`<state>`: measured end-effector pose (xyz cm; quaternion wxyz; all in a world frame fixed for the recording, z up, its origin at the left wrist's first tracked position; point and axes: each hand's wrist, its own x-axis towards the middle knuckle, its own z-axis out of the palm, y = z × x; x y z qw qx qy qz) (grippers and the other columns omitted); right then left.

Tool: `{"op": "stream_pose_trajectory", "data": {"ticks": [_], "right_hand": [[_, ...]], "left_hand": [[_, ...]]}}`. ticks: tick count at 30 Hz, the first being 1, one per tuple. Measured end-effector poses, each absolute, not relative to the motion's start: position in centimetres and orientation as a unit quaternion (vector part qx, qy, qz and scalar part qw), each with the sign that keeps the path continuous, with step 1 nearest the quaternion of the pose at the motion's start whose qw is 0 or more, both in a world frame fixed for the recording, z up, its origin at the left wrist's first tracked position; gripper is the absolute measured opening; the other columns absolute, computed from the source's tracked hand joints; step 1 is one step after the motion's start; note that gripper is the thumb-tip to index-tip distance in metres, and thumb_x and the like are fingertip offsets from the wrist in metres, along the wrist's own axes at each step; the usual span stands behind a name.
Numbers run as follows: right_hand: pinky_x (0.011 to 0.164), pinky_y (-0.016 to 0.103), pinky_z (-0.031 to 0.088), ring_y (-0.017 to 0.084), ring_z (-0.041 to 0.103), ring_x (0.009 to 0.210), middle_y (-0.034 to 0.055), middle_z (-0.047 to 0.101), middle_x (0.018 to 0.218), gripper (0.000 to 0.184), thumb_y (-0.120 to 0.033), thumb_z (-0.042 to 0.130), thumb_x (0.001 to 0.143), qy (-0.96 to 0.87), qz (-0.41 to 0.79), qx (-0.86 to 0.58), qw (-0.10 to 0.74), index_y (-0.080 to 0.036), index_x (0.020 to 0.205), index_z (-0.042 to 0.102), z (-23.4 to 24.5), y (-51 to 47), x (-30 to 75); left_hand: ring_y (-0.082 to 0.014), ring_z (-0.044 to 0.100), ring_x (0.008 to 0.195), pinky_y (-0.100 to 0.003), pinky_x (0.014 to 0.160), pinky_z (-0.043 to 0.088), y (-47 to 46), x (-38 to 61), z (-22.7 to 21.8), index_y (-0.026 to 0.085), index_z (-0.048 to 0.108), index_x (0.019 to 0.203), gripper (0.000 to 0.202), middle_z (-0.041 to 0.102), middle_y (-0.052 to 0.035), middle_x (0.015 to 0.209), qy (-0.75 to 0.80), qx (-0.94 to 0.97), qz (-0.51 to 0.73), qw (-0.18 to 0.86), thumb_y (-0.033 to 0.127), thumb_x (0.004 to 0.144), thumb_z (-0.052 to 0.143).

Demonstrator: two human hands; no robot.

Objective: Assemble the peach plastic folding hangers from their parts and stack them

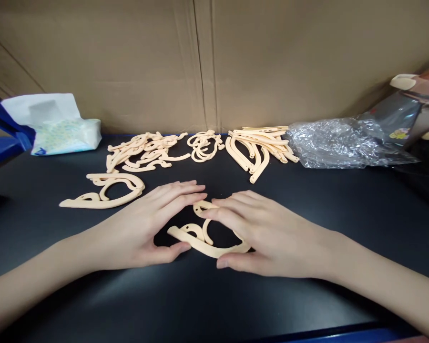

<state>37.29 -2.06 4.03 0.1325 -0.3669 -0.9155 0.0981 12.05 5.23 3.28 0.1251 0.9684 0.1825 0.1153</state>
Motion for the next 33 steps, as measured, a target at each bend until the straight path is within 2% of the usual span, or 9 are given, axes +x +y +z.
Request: {"op": "stream_pose_trajectory", "data": {"ticks": [4,8,12,15,19,22,24,29,33], "right_hand": [[0.105,0.045,0.044,0.026,0.047,0.13,0.0136,0.051,0.142,0.063,-0.035,0.066,0.087,-0.918,0.105,-0.359,0.134,-0.017,0.142,0.04,3.6,-2.3,36.9],[0.105,0.042,0.045,0.024,0.049,0.129,0.0114,0.052,0.142,0.068,-0.034,0.068,0.087,-0.914,0.112,-0.367,0.134,-0.02,0.145,0.036,3.5,-2.1,36.9],[0.102,0.041,0.045,0.024,0.052,0.125,0.0108,0.053,0.139,0.06,-0.036,0.067,0.087,-0.905,0.104,-0.39,0.137,-0.02,0.139,0.041,3.5,-1.8,37.1],[0.095,0.043,0.048,0.026,0.057,0.116,0.0116,0.059,0.129,0.051,-0.037,0.065,0.088,-0.895,0.071,-0.416,0.148,-0.018,0.132,0.047,3.4,-1.5,37.3],[0.089,0.043,0.049,0.026,0.06,0.105,0.0112,0.064,0.117,0.049,-0.039,0.066,0.088,-0.892,0.055,-0.422,0.153,-0.016,0.128,0.05,3.2,-1.3,37.2],[0.093,0.046,0.047,0.027,0.059,0.108,0.0134,0.062,0.121,0.048,-0.04,0.064,0.089,-0.901,0.047,-0.403,0.153,-0.015,0.128,0.051,3.1,-1.3,36.9],[0.095,0.047,0.047,0.028,0.057,0.111,0.0146,0.061,0.125,0.048,-0.039,0.062,0.091,-0.906,0.04,-0.394,0.146,-0.014,0.13,0.05,3.0,-1.3,36.8],[0.097,0.048,0.048,0.029,0.055,0.117,0.0161,0.055,0.134,0.06,-0.048,0.056,0.093,-0.913,0.035,-0.387,0.128,-0.012,0.138,0.042,3.1,-1.2,37.1],[0.1,0.047,0.047,0.028,0.053,0.121,0.0163,0.053,0.137,0.063,-0.055,0.047,0.095,-0.909,0.045,-0.392,0.13,-0.011,0.139,0.041,3.1,-0.9,37.5]], "left_hand": [[-0.0264,0.039,0.137,-0.047,0.113,0.034,4.8,12.4,3.1,0.019,0.032,0.145,0.069,0.046,-0.0115,0.146,0.17,0.968,0.106,0.152,0.025,0.082,0.061],[-0.0233,0.036,0.138,-0.04,0.113,0.036,4.6,12.4,3.0,0.019,0.031,0.146,0.069,0.041,-0.01,0.148,0.172,0.967,0.093,0.165,0.023,0.083,0.059],[-0.0215,0.043,0.129,-0.036,0.107,0.039,4.7,12.3,3.4,0.02,0.032,0.144,0.066,0.046,-0.0078,0.143,0.176,0.968,0.087,0.154,0.022,0.084,0.058],[-0.0224,0.047,0.122,-0.036,0.101,0.042,4.9,12.3,3.8,0.024,0.037,0.141,0.061,0.05,-0.0058,0.137,0.183,0.97,0.085,0.138,0.023,0.085,0.059],[-0.0246,0.048,0.121,-0.037,0.098,0.043,5.1,12.1,3.7,0.024,0.037,0.141,0.06,0.05,-0.0072,0.136,0.198,0.969,0.076,0.126,0.032,0.087,0.063],[-0.0254,0.045,0.125,-0.037,0.1,0.043,5.0,12.1,3.3,0.025,0.033,0.143,0.063,0.047,-0.008,0.14,0.195,0.97,0.071,0.127,0.039,0.089,0.062],[-0.0239,0.046,0.125,-0.036,0.1,0.043,4.8,12.2,3.3,0.026,0.034,0.142,0.06,0.048,-0.0071,0.139,0.189,0.97,0.076,0.131,0.038,0.09,0.062],[-0.0216,0.054,0.115,-0.032,0.095,0.047,4.4,12.2,4.1,0.024,0.04,0.135,0.057,0.056,-0.0053,0.127,0.213,0.962,0.081,0.147,0.028,0.083,0.065],[-0.0232,0.06,0.107,-0.034,0.088,0.052,5.0,11.4,5.0,0.028,0.04,0.135,0.06,0.06,-0.0035,0.123,0.272,0.945,0.069,0.169,0.036,0.08,0.064]]}}
